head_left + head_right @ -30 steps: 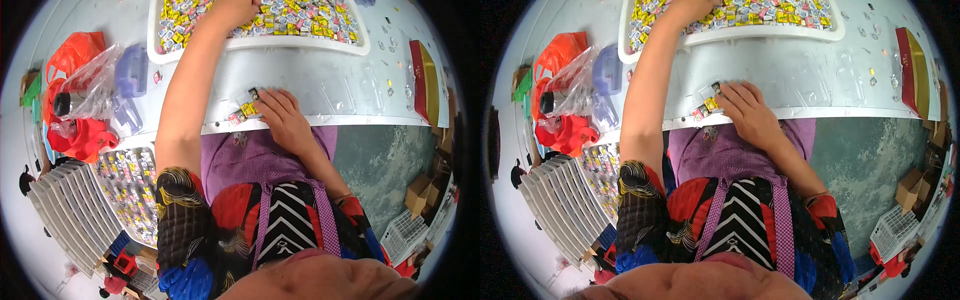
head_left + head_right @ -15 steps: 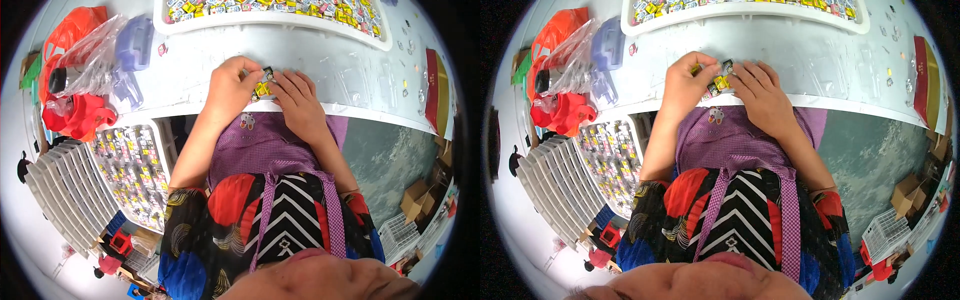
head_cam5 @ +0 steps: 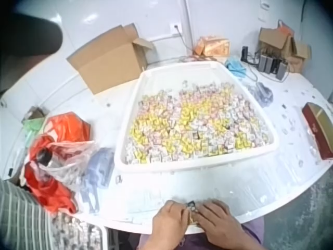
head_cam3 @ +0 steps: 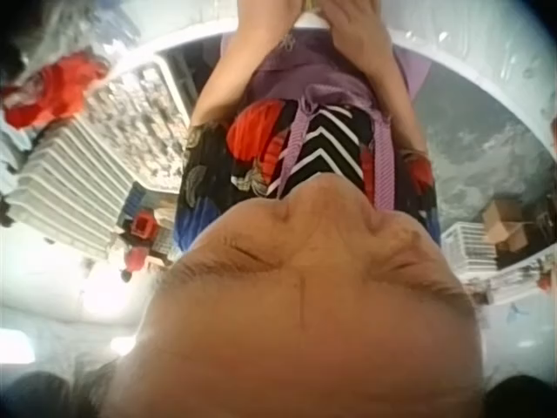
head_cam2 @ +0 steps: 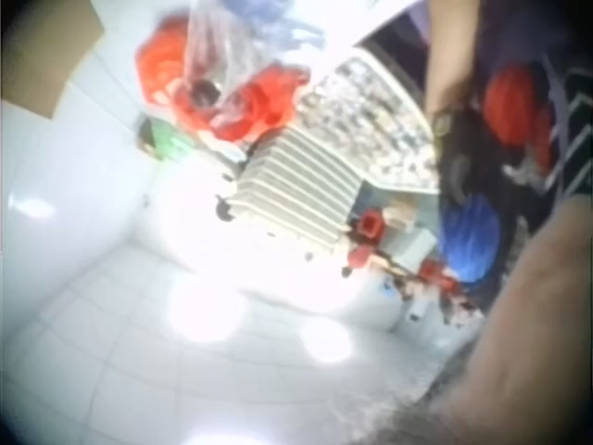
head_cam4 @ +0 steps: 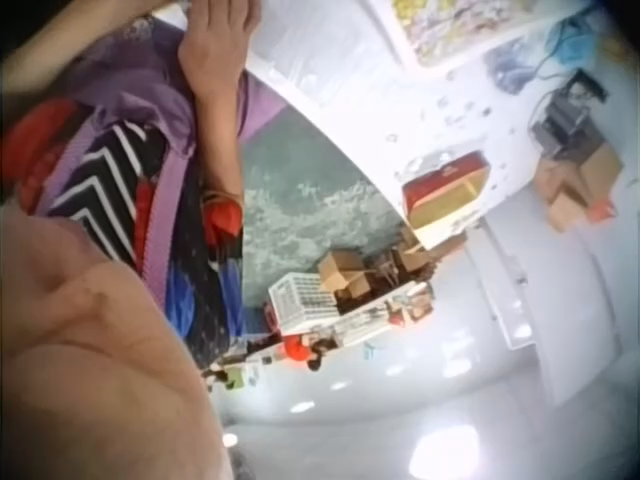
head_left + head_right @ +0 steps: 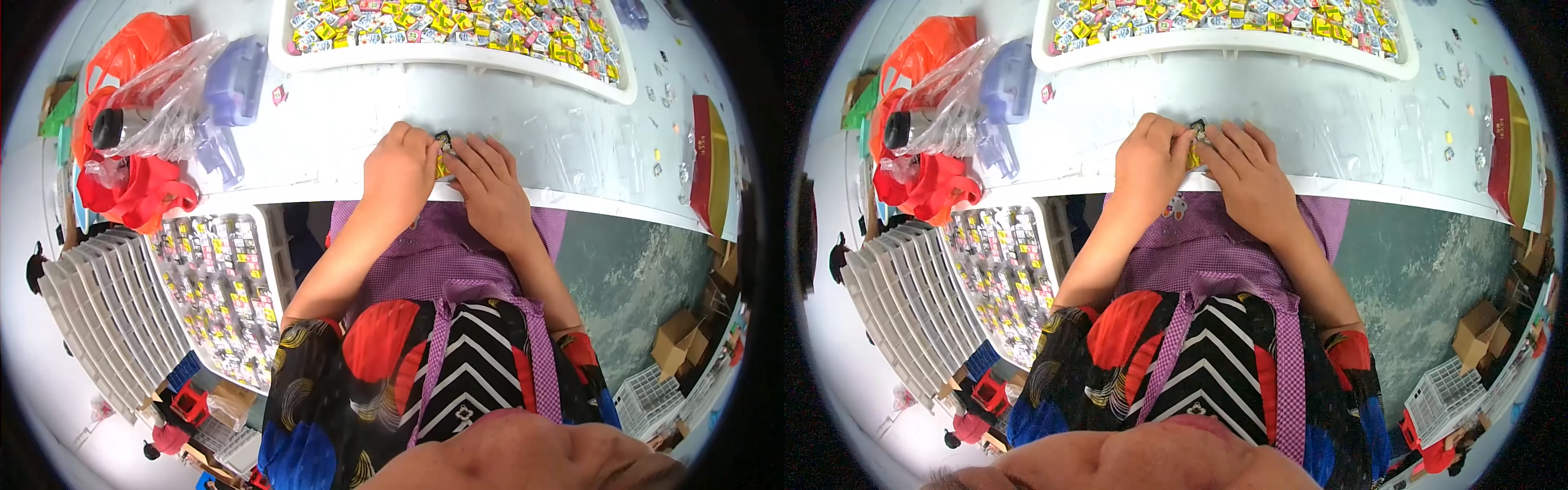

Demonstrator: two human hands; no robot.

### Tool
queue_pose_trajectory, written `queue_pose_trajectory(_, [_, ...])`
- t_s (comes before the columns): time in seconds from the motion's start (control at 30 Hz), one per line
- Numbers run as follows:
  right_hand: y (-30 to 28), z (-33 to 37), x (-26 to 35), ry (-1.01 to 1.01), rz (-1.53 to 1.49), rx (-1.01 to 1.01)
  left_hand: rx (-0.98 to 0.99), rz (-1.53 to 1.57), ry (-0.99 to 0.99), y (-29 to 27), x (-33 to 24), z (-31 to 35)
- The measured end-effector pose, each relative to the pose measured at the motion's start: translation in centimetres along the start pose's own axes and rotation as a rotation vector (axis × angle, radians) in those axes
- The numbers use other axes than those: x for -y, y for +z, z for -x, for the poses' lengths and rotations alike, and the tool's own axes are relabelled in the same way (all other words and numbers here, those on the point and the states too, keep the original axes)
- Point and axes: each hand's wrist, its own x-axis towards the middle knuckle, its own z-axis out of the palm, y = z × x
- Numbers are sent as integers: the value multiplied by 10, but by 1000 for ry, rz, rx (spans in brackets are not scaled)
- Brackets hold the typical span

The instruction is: Assembling small printed toy blocks into organized sets or trays.

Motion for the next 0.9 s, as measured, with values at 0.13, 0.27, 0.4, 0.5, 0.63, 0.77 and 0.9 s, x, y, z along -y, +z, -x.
queue_pose_trajectory(0.13, [0,-3,-1,-4,-7,-4,13,-35,-12,0,1,-5])
queue_pose_trajectory(0.27, [-2,-2,1,22,-13,9,-34,151,-37,-6,9,-8])
queue_pose_trajectory(0.4, [-3,-2,-2,-31,48,35,-27,340,-102,-34,3,-38])
queue_pose_trajectory(0.5, [-4,0,-3,-35,38,31,-113,242,74,-46,-6,-80])
queue_pose_trajectory(0.63, [1,2,1,-49,33,14,-186,-106,322,-33,12,-156])
queue_pose_trajectory(0.77, [2,2,-4,-42,7,-5,-22,-124,338,-22,-1,-204])
queue_pose_trajectory(0.9, [-3,-5,0,-35,9,56,20,-301,145,2,12,-224])
